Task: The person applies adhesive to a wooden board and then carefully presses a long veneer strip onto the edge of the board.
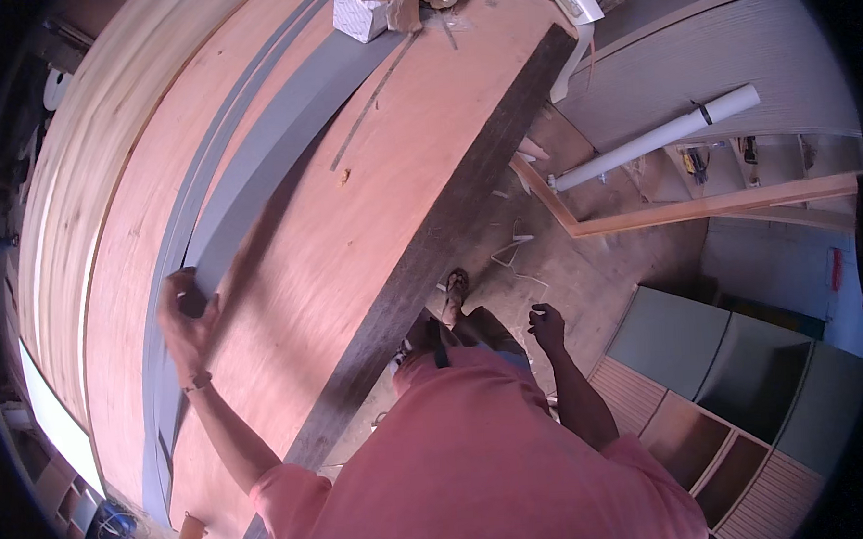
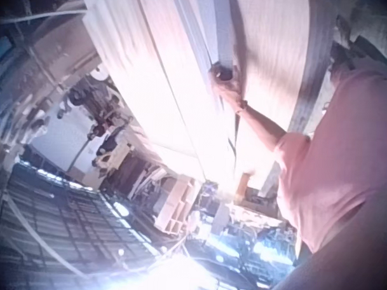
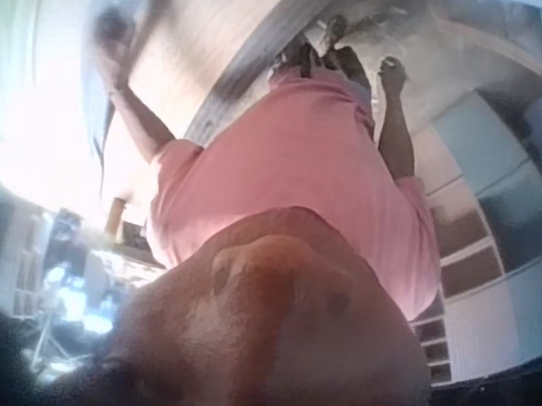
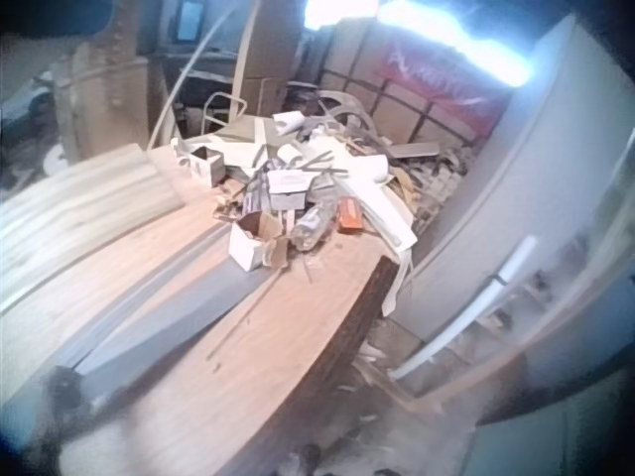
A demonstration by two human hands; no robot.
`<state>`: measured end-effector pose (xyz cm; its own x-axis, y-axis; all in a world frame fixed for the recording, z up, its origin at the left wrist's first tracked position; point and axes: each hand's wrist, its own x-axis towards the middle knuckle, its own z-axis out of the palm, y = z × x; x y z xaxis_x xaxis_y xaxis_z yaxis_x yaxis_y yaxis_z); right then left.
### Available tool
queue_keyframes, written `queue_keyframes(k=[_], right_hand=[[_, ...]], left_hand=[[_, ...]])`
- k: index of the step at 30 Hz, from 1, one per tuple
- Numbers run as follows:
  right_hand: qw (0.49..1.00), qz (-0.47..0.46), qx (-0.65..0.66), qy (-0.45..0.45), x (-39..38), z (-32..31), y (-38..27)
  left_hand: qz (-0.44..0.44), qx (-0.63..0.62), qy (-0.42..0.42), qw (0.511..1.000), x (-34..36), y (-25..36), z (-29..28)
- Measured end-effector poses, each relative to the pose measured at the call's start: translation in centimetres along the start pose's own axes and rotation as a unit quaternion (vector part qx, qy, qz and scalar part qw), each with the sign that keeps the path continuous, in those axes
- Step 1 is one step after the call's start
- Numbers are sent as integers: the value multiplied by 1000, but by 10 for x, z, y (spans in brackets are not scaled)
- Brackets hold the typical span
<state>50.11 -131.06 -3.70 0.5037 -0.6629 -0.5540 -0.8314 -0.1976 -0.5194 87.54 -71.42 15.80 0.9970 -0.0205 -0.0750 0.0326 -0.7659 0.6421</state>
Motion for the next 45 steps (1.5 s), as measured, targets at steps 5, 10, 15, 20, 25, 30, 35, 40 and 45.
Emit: queue_keyframes(k=[5, 10, 15, 20, 25, 30, 35, 40, 45], right_hand=[[999, 13, -44, 0, -10, -5, 8], [999, 21, -40, 5, -13, -5, 34], [999, 35, -36, 5, -19, -4, 21], [999, 17, -29, -5, -19, 1, 31], [1000, 1, -20, -16, -15, -2, 32], [1000, 7, -24, -15, -18, -4, 38], [999, 5, -27, -16, -18, -7, 38], [1000, -8, -10, -26, -14, -3, 36], [999, -8, -17, -30, -8, 4, 18]], left_hand=[[66, 58, -26, 996, 13, -41, 49], [-28, -1, -42, 999, 36, -44, 57], [-43, -60, -93, 993, 48, -76, 49], [-78, -87, -153, 981, 82, -89, 34], [-2, -10, -133, 991, 98, -117, 31], [72, 23, -35, 997, 77, -105, 54], [84, 12, -49, 995, 50, -77, 56], [93, 102, -24, 990, 26, -60, 79], [78, 204, -8, 976, 22, -66, 94]])
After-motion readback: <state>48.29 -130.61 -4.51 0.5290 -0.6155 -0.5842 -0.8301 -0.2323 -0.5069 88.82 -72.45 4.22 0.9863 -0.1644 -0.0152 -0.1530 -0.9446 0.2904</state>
